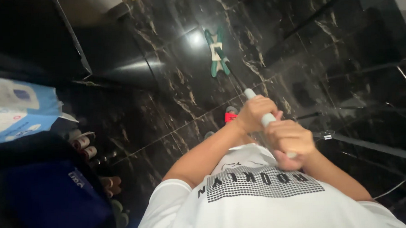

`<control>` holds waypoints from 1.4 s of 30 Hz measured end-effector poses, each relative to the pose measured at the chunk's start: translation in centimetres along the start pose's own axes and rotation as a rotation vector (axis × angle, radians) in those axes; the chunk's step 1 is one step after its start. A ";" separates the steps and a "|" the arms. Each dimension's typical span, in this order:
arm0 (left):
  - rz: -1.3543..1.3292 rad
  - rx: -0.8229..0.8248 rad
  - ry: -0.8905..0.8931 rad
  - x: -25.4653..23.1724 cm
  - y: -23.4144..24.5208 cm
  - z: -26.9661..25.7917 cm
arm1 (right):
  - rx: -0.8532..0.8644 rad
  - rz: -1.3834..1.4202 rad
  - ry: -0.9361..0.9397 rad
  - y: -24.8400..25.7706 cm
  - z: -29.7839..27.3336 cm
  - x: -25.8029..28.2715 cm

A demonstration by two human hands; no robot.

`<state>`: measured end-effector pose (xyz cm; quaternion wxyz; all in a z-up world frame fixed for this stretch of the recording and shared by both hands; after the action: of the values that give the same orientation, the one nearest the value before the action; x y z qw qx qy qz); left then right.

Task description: The recorder is mopping the dark-tiled floor of a home environment.

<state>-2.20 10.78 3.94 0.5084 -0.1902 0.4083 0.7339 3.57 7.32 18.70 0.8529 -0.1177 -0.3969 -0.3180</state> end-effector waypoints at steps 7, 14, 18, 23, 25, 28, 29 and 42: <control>0.159 0.043 0.100 11.4 -1.1 -4.7 | 0.150 -0.334 -0.064 -1.9 -7.7 -13.8; 0.014 0.162 0.142 8.9 -1.3 -4.4 | 0.062 -0.347 -0.149 -3.0 -4.8 -8.7; -0.121 0.270 0.056 -0.6 0.8 -2.2 | 0.056 -0.227 -0.237 -3.8 -0.5 -0.2; -0.245 0.370 -0.034 -1.2 -0.9 -4.1 | 0.025 0.007 -0.048 -5.3 0.2 1.4; -0.277 0.373 -0.072 0.7 -1.6 -4.3 | 0.008 -0.003 0.001 -5.0 -0.2 0.0; -0.266 0.341 -0.095 5.0 -2.2 -3.6 | -0.027 -0.165 -0.041 -3.8 -3.0 -5.7; -0.218 0.346 -0.078 7.0 -2.8 -3.3 | -0.008 -0.252 -0.044 -3.5 -4.7 -8.5; 0.165 0.717 -0.069 16.8 -2.2 8.9 | -0.228 -0.429 -0.109 6.0 3.1 -16.8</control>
<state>-5.93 28.09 -3.32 0.4954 0.0585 0.6361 0.5886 -2.57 20.93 8.37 0.7245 -0.1431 -0.4200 -0.5275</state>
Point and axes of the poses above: each hand's wrist, its own z-axis towards the middle knuckle, its own y-axis out of the back of the hand, x = y × z, the point moved 9 cm from there along z, towards the middle knuckle, and after that the axes turned 14 degrees about z, right-handed, at the moved point
